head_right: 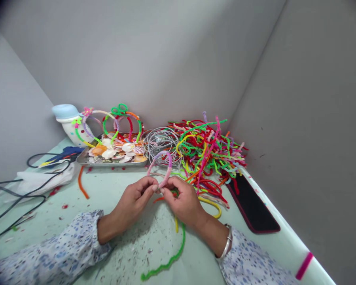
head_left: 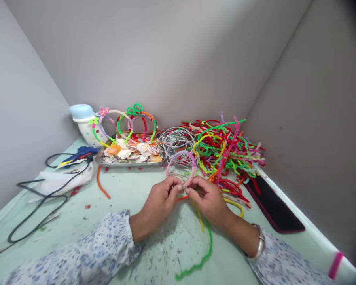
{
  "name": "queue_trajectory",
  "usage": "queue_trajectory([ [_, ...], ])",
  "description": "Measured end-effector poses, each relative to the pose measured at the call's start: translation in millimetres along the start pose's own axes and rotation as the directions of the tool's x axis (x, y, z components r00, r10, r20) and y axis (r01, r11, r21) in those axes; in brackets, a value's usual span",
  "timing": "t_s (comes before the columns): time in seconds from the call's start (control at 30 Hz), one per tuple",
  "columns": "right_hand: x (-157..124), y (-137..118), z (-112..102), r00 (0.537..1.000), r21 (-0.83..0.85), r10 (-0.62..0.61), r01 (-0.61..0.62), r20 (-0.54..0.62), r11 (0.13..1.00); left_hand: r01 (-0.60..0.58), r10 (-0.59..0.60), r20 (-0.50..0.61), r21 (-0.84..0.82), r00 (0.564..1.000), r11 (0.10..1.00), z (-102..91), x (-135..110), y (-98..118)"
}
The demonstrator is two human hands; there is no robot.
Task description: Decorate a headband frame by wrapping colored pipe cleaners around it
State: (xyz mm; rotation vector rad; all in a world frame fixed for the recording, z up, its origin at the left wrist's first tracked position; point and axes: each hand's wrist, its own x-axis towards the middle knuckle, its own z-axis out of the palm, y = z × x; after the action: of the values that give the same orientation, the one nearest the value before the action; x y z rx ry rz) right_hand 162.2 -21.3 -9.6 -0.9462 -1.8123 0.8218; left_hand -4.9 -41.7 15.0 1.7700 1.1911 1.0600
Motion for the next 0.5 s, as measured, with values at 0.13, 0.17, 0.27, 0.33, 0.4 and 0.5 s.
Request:
queue_trajectory([
  [0.13, -0.4, -1.8, 0.0, 1.0, 0.013, -0.013, 0.013, -0.01, 1.0, 0.005, -0.005, 0.012, 0.002, 1.0, 1.0, -1.1, 0.4, 2.1],
  [0.17, -0.7, -2.2, -0.1, 1.0, 0.015, -0.015, 0.015, -0.015, 1.0, 0.012, -0.012, 0.014, 0.001, 1.0, 1.0, -1.4, 0.6, 2.9],
  [0.27, -1.7, -2.7, -0.3, 1.0, 0.031, -0.007, 0.007, -0.018, 0.999, 0.04, -0.04, 0.021, -0.028, 0.999, 0.999, -2.2, 1.9, 5.3],
  [0.33, -2.1, -2.6, -0.5, 1.0, 0.046, 0.007, -0.006, -0.01, 0.999, 0.057, -0.056, 0.02, -0.052, 0.998, 0.997, -1.9, 2.5, 6.0],
  [0.4, -1.9, -2.9, -0.7, 1.0, 0.063, 0.019, -0.018, -0.008, 0.998, 0.068, -0.068, 0.004, -0.076, 0.998, 0.995, -0.7, 2.3, 5.3],
  [0.5, -0.9, -4.6, -0.8, 0.999, 0.082, 0.039, -0.037, -0.02, 0.996, 0.06, -0.066, -0.051, -0.124, 0.996, 0.991, 1.8, -0.4, 3.2],
])
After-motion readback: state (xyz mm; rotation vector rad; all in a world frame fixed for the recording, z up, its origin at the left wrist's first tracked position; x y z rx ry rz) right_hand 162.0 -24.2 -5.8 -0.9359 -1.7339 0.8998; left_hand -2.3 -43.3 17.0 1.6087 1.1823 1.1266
